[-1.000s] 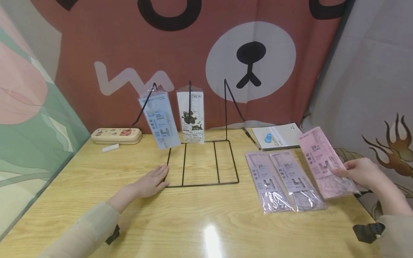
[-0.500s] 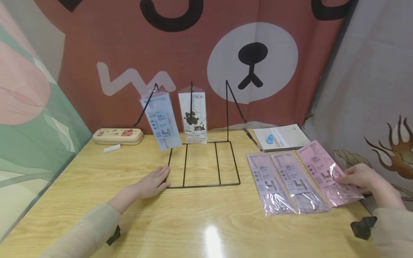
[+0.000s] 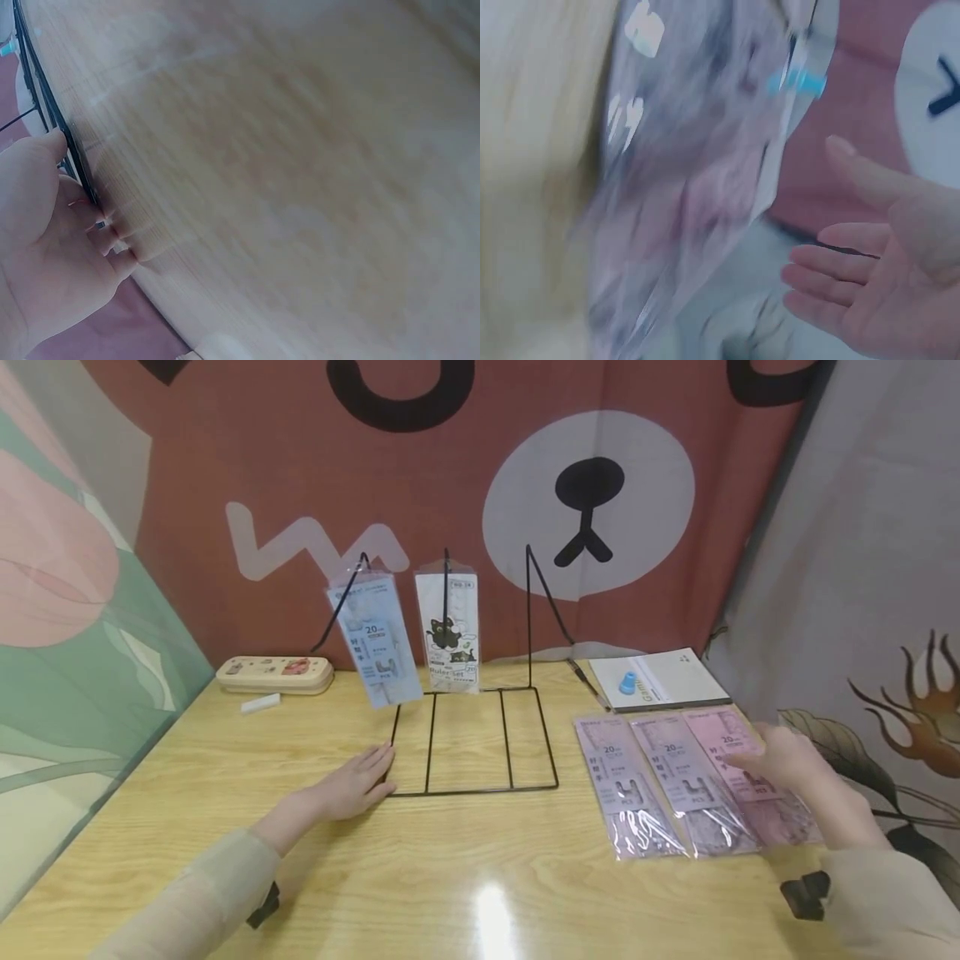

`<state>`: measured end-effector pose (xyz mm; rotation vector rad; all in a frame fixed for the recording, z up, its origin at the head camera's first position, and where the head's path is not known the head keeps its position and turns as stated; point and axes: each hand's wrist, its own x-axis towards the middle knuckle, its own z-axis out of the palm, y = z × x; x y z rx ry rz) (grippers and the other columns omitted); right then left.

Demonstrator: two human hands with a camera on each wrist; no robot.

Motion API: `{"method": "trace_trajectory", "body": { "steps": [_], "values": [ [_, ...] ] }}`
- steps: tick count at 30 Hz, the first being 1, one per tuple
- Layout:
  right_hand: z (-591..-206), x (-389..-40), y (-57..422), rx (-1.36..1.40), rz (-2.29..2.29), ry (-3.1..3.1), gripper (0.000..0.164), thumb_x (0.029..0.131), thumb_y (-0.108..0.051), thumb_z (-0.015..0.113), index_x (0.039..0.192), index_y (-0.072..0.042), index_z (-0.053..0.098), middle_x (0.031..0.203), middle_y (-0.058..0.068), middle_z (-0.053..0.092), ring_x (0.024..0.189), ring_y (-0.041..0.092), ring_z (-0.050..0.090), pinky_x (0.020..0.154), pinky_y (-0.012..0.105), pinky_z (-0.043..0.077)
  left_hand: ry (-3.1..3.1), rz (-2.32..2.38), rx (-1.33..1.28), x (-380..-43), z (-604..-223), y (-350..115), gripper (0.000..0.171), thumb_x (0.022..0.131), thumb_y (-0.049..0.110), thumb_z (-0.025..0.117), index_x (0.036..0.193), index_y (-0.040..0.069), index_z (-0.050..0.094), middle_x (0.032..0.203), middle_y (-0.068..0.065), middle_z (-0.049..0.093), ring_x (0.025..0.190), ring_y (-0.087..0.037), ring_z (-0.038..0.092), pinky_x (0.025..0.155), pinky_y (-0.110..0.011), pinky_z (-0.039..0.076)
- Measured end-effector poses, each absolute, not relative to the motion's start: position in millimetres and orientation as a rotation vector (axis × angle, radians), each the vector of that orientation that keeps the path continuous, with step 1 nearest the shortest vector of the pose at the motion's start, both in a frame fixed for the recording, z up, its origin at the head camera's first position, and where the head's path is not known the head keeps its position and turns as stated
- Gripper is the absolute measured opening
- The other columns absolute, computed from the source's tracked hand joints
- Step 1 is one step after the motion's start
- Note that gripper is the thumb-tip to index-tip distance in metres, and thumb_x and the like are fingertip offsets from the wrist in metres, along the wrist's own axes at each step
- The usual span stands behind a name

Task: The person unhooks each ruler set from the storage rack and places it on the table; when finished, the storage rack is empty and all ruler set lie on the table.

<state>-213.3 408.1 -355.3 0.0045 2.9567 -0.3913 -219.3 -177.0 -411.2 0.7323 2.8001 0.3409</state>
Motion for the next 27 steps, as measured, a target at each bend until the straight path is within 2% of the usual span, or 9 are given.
{"method": "trace_trajectory", "body": {
  "steps": [3, 7, 14, 20, 27],
  "values": [
    [-351.3, -214.9, 375.2, -0.093, -0.498, 2.986, 0.092, 0.091, -0.049, 0.054, 0.139, 0.019, 0.016, 0.129, 0.050, 0.029, 0.114, 0.068, 0.031, 0.088, 0.074, 0.033, 2.800, 0.341, 0.731, -218.9, -410.7, -177.1, 0.063, 0.102, 0.033, 0.037, 0.147, -0.006, 0.017, 0.155, -0.023, 0.013, 0.143, -0.042, 0.013, 0.115, -0.057, 0.017],
    [-347.8, -219.1, 333.1, -0.247, -0.597, 2.996, 0.092, 0.092, -0.046, 0.056, 0.145, 0.013, 0.009, 0.138, 0.046, 0.025, 0.123, 0.063, 0.027, 0.097, 0.071, 0.028, 2.802, 0.341, 0.733, -218.8, -410.2, -177.9, 0.063, 0.102, 0.033, 0.037, 0.147, -0.006, 0.017, 0.155, -0.024, 0.013, 0.143, -0.042, 0.014, 0.115, -0.057, 0.017],
    [-354.0, -223.1, 277.9, -0.464, -0.760, 2.915, 0.093, 0.091, -0.041, 0.060, 0.145, 0.014, 0.008, 0.146, 0.041, 0.015, 0.132, 0.058, 0.019, 0.105, 0.068, 0.021, 2.805, 0.333, 0.729, -218.5, -410.5, -177.7, 0.063, 0.102, 0.033, 0.037, 0.147, -0.006, 0.017, 0.155, -0.024, 0.014, 0.143, -0.042, 0.014, 0.115, -0.057, 0.017],
    [-368.7, -223.6, 240.4, -0.618, -0.794, 2.865, 0.085, 0.091, -0.036, 0.061, 0.144, 0.013, 0.016, 0.147, 0.038, 0.018, 0.134, 0.056, 0.018, 0.108, 0.066, 0.018, 2.803, 0.334, 0.731, -218.8, -411.2, -177.2, 0.063, 0.102, 0.033, 0.037, 0.147, -0.007, 0.017, 0.155, -0.024, 0.014, 0.143, -0.042, 0.014, 0.115, -0.057, 0.017],
    [-385.9, -225.7, 208.1, -0.744, -0.732, 2.841, 0.082, 0.090, -0.031, 0.063, 0.138, 0.021, 0.021, 0.143, 0.041, 0.024, 0.133, 0.054, 0.024, 0.110, 0.060, 0.021, 2.809, 0.321, 0.738, -220.4, -413.3, -177.4, 0.063, 0.102, 0.033, 0.037, 0.147, -0.006, 0.017, 0.155, -0.024, 0.014, 0.143, -0.042, 0.014, 0.115, -0.056, 0.017]
  ]
}}
